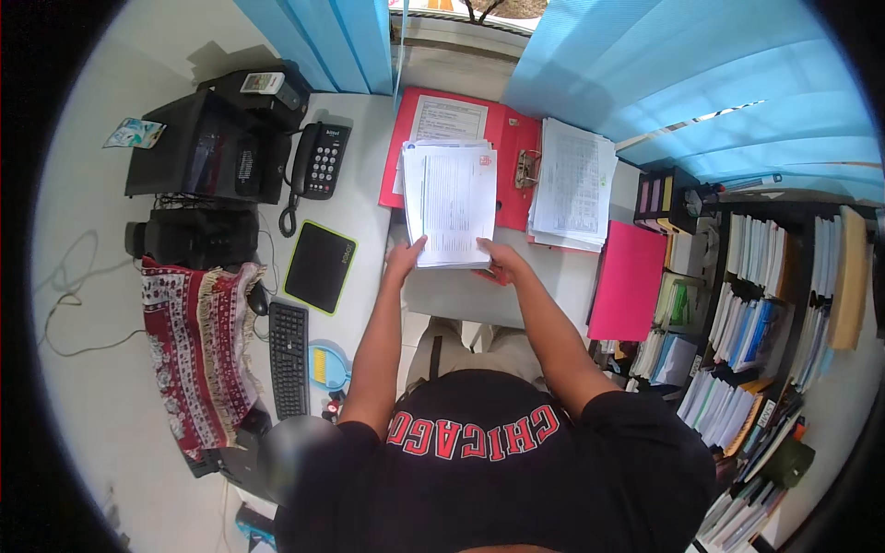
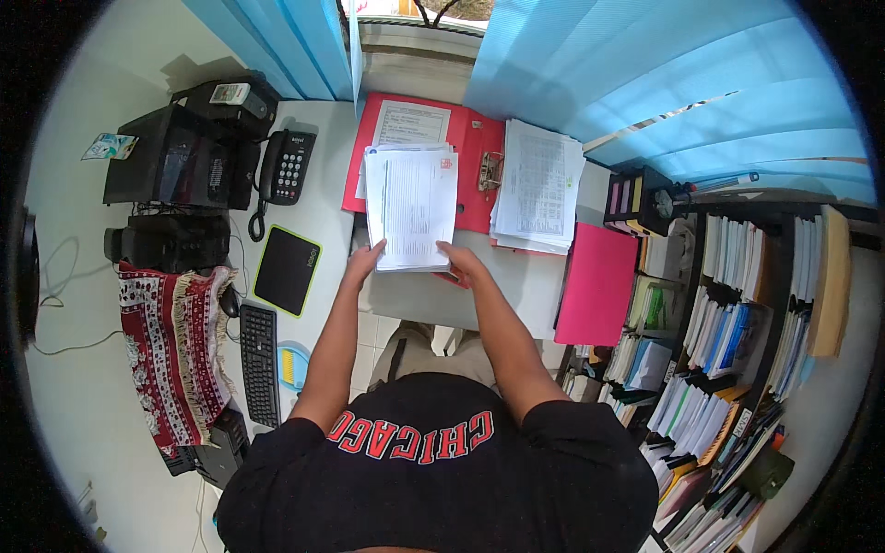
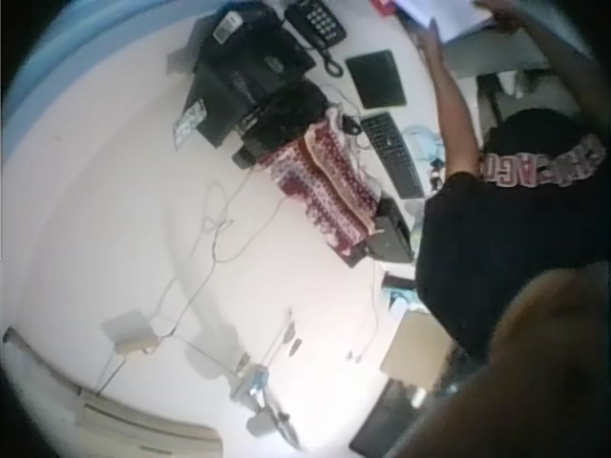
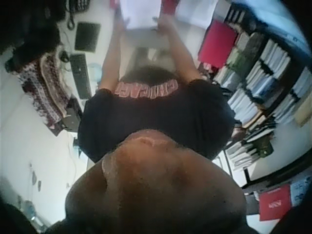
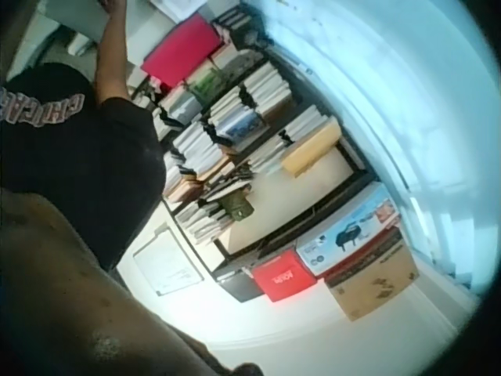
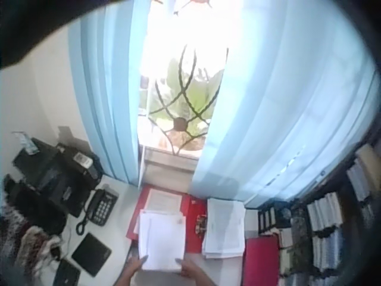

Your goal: The person organizes a cluttered office desk by sorting loose papers into a pink folder and a black binder. They then move a computer mouse, a small dustpan, and a roll of tape to different locations on the desk surface.

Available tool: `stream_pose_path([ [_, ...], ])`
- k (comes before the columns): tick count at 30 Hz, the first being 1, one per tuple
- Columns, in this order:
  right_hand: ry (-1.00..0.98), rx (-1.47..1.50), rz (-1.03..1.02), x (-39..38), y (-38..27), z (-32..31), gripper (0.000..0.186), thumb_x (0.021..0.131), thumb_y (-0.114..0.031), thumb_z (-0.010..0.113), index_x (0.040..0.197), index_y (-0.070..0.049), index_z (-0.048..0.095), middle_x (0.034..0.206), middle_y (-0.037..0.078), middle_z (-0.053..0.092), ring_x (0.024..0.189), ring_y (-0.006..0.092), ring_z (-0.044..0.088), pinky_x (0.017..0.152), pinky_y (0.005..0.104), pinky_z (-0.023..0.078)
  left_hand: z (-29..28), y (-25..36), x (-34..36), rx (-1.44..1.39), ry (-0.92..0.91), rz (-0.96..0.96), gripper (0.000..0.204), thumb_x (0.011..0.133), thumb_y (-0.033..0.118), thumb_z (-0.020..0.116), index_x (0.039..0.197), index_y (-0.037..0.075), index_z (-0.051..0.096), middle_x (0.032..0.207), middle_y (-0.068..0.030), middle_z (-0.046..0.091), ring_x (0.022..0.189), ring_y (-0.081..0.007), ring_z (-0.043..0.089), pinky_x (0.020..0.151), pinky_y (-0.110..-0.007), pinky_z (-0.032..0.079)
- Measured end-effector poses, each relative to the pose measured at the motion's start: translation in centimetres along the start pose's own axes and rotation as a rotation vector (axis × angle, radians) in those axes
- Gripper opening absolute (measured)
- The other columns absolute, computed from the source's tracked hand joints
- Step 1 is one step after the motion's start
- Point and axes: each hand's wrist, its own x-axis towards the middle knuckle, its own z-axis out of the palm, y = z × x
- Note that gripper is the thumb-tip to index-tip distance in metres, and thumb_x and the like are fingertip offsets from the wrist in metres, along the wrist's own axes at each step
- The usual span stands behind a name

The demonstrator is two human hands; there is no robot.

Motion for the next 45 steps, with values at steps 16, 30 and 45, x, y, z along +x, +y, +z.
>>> stream_pose_path([
  [16,0.093,0.006,-0.329,-8.1,-0.9,1.6,0.058,0.091,-0.042,0.078,0.125,0.004,0.068,0.116,0.018,0.073,0.103,0.024,0.07,0.084,0.0396,0.055,0.2,2.1,-7.2,-0.071,0.36,0.519,0.038,0.091,0.028,0.076,0.117,0.0,0.075,0.139,-0.0227,0.056,0.132,-0.0354,0.049,0.114,-0.045,0.04],
  [30,0.406,0.049,-0.532,-18.8,-3.2,-19.6,0.053,0.092,-0.032,0.08,0.127,0.005,0.067,0.117,0.013,0.073,0.106,0.0209,0.068,0.092,0.0359,0.053,15.7,20.5,-13.2,-0.106,0.285,0.765,0.042,0.089,0.033,0.077,0.117,0.002,0.075,0.144,-0.0195,0.051,0.137,-0.0374,0.04,0.117,-0.05,0.029],
  [45,0.258,-0.057,-0.572,-5.3,-4.3,-34.3,0.056,0.091,-0.036,0.081,0.121,0.01,0.069,0.108,0.017,0.076,0.09,0.0207,0.072,0.082,0.0355,0.056,28.0,28.6,-8.4,0.225,0.406,0.36,0.049,0.09,0.038,0.077,0.11,-0.006,0.075,0.154,-0.0231,0.041,0.148,-0.0428,0.029,0.116,-0.059,0.032],
])
